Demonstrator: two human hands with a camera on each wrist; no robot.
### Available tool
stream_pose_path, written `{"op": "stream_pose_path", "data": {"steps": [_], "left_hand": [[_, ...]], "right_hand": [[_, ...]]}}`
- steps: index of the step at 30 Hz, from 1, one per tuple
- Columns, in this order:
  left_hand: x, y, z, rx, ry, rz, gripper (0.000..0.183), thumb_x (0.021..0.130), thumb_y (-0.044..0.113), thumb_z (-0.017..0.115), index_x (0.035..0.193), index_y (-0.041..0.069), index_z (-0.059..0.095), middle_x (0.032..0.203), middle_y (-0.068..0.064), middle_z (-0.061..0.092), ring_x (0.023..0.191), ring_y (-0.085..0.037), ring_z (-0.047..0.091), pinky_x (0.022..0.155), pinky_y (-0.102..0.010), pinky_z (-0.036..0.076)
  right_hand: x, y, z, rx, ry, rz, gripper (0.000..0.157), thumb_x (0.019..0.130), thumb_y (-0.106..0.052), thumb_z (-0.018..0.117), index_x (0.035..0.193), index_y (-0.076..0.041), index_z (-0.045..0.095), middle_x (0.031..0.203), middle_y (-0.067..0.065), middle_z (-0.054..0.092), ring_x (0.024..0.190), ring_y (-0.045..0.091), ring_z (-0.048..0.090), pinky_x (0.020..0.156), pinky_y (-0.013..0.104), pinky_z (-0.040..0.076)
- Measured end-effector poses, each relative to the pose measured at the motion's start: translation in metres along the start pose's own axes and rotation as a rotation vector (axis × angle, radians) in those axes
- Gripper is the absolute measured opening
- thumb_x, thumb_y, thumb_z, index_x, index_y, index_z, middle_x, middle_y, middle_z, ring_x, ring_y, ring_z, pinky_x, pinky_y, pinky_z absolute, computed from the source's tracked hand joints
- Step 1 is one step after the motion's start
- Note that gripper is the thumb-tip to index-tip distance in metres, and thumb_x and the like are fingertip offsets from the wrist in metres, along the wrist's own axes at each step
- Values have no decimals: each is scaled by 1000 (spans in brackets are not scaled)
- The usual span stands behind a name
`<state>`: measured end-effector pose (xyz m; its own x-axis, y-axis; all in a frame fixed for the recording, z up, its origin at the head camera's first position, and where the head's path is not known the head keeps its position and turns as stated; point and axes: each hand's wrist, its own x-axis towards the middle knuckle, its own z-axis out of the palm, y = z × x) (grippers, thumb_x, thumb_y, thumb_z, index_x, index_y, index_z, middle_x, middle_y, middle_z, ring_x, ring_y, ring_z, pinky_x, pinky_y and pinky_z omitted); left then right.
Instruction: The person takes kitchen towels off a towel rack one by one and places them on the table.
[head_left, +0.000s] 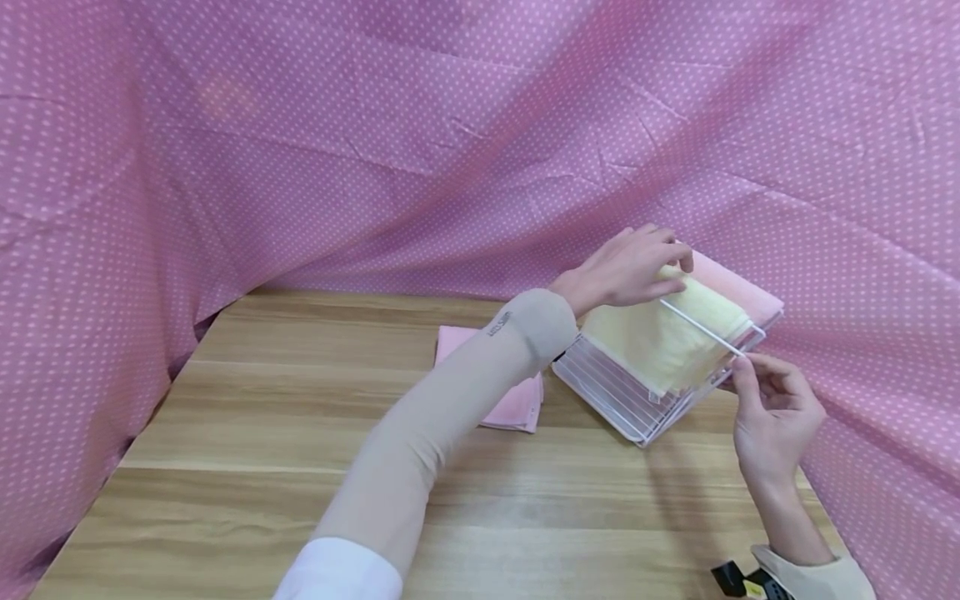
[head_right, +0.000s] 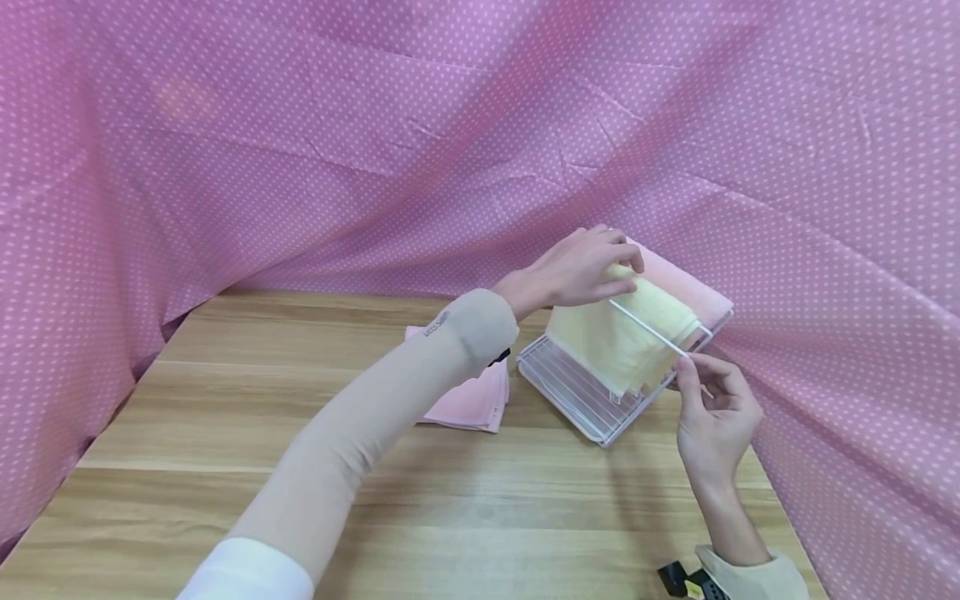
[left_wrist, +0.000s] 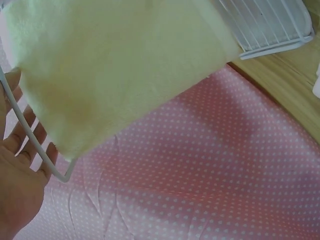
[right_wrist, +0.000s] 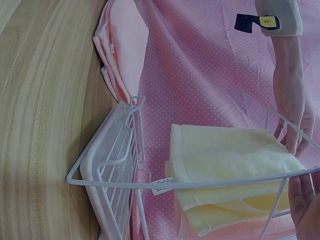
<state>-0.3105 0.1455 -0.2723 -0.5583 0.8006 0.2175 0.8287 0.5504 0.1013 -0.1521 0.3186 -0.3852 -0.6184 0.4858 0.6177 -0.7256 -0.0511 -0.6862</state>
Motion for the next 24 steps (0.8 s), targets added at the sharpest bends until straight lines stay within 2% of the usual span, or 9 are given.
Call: {"op": "stream_pose_path", "data": {"steps": [13,18,24], "left_hand": [[8,-1,-4,-82,-109,-66,35,106,48,60,138,34,66,148,12,62,136,-11,52,112,-26,41],[10,0,-3,-76,-110,-71,32,107,48,57,135,34,66,147,12,63,135,-10,52,114,-28,40],[9,1,-1,-65,-93,-64,31,109,47,53,134,33,65,145,12,63,131,-9,53,110,-27,41]], "right_hand": [[0,-1,2,-9,-7,2,10,91,16,70,101,19,69,83,11,75,68,14,74,67,21,63],[1,0,2,-6,-7,-1,9,91,16,69,100,18,69,82,11,75,67,14,74,67,21,63],[1,-1,2,13,1,11,9,91,19,67,99,17,70,81,11,75,66,14,74,67,21,63]]}}
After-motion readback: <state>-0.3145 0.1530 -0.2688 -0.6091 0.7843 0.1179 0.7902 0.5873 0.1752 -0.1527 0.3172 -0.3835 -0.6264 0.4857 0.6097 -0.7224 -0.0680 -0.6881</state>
